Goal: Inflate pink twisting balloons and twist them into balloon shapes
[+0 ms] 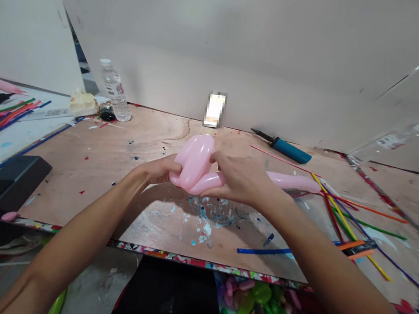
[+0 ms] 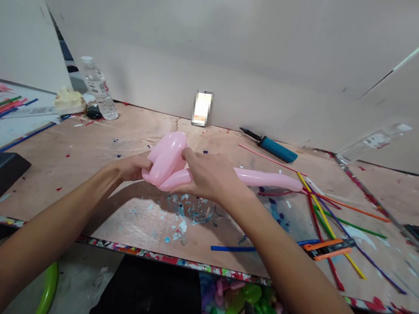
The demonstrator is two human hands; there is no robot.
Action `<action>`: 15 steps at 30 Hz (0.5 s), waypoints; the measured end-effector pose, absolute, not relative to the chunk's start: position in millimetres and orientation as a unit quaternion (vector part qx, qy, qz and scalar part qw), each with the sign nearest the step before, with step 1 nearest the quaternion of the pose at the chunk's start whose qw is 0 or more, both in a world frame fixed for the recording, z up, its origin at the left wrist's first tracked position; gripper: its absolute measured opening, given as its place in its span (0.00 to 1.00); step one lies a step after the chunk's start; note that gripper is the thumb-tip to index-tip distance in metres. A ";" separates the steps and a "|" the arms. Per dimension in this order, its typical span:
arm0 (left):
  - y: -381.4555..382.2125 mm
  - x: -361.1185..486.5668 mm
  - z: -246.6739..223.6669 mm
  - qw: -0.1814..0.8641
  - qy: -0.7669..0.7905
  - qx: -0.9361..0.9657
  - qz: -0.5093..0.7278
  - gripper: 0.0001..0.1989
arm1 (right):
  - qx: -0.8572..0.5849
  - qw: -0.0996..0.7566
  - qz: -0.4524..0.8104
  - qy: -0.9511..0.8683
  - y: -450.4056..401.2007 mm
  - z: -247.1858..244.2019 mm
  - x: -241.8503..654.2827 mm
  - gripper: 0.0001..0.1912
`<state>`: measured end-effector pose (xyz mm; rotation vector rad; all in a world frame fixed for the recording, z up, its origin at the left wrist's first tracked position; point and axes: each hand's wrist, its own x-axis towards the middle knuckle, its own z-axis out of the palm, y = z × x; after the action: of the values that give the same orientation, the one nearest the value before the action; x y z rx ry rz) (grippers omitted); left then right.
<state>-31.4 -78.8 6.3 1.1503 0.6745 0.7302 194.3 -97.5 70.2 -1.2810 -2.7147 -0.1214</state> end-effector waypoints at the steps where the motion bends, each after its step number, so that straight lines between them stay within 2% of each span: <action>1: -78.9 -31.2 6.6 0.723 0.301 0.529 0.325 0.24 | -0.434 0.076 -0.033 -0.897 -94.2 68.6 195.1 0.39; 6: -79.6 -30.7 4.3 0.721 0.317 0.547 0.284 0.26 | -0.434 0.121 -0.012 -0.893 -93.8 65.4 191.8 0.57; 8: -80.7 -30.8 2.1 0.728 0.323 0.551 0.248 0.24 | -0.409 0.113 -0.010 -0.905 -98.8 66.6 187.1 0.59; 13: -83.9 -30.9 -3.1 0.758 0.295 0.545 0.206 0.22 | -0.382 0.057 -0.007 -0.922 -104.8 66.2 179.1 0.40; 15: -83.1 -30.6 -3.6 0.764 0.274 0.541 0.221 0.25 | -0.385 0.044 -0.012 -0.922 -102.2 63.1 180.1 0.35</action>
<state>-30.6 -83.1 -3.6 1.1755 0.5966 0.4802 180.1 -102.2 63.1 -1.1771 -2.8181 -0.0352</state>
